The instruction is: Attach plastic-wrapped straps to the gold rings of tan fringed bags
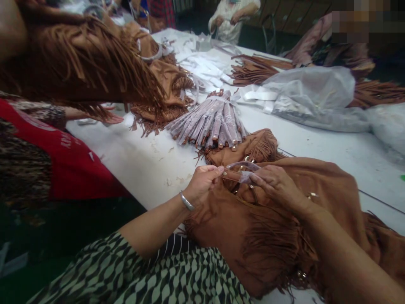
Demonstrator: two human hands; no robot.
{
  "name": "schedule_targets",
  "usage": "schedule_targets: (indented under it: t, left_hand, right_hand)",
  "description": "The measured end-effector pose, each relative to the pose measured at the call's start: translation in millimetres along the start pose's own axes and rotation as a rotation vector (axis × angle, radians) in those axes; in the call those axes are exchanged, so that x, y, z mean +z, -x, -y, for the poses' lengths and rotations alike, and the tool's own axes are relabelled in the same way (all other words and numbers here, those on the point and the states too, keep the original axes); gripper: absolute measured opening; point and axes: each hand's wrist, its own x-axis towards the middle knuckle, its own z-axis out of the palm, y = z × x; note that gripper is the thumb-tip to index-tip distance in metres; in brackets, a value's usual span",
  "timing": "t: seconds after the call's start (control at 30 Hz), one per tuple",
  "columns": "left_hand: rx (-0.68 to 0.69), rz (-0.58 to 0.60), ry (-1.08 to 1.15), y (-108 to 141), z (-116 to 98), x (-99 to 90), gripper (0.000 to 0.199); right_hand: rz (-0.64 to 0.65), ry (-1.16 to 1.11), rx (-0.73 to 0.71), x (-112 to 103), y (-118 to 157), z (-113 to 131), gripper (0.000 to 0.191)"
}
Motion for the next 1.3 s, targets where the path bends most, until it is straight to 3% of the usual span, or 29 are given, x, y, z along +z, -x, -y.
schedule_targets:
  t: [0.1,0.17,0.23,0.3,0.4,0.53,0.63,0.73,0.9,1.03,1.1,1.17,1.3]
  left_hand:
    - [0.058,-0.063,-0.050,0.0,2.7,1.4,0.042]
    - [0.146,-0.099,-0.174,2.7,4.2,8.1,0.039]
    - [0.223,-0.087,-0.280,6.2,4.7,17.9,0.036]
    - [0.256,-0.050,-0.324,8.1,4.7,26.2,0.033]
    - [0.212,0.020,-0.304,3.7,6.4,29.9,0.031]
    - [0.017,0.190,-0.097,-4.9,19.4,31.2,0.032]
    - [-0.046,0.190,-0.016,-2.2,39.8,46.3,0.036]
    - [0.067,0.252,-0.302,1.1,63.9,78.4,0.032]
    - [0.524,0.473,-0.874,-18.5,94.2,151.9,0.020]
    - [0.431,0.451,-1.078,-40.6,113.5,190.3,0.038]
    - [0.376,0.454,-1.055,-45.9,120.5,194.6,0.044]
    - [0.361,0.477,-0.933,-48.5,122.4,189.4,0.037]
    - [0.160,0.532,-0.308,-56.6,105.5,155.2,0.017]
  right_hand:
    - [-0.059,0.101,0.166,-5.5,-0.5,-6.6,0.036]
    - [-0.158,0.041,0.225,-13.1,-3.6,9.1,0.037]
    - [-0.194,-0.152,0.167,-19.4,-7.9,35.2,0.039]
    - [-0.130,-0.346,0.083,-19.3,-11.9,59.1,0.036]
    - [-0.039,-0.509,0.165,-8.3,-9.4,70.0,0.019]
    - [0.014,-0.643,0.198,-3.6,13.5,52.3,0.029]
    - [-0.098,-0.775,0.278,-19.2,28.5,29.3,0.027]
    - [-0.270,-0.938,0.494,-41.0,33.6,-4.2,0.032]
    - [-0.352,-1.346,0.636,-51.0,23.2,-56.8,0.036]
    - [-0.395,-1.404,0.711,-36.2,17.0,-73.5,0.038]
    - [-0.435,-1.376,0.731,-29.9,20.3,-74.8,0.038]
    - [-0.457,-1.305,0.747,-27.9,26.7,-72.6,0.039]
    - [-0.401,-1.077,0.727,-39.4,36.2,-58.8,0.039]
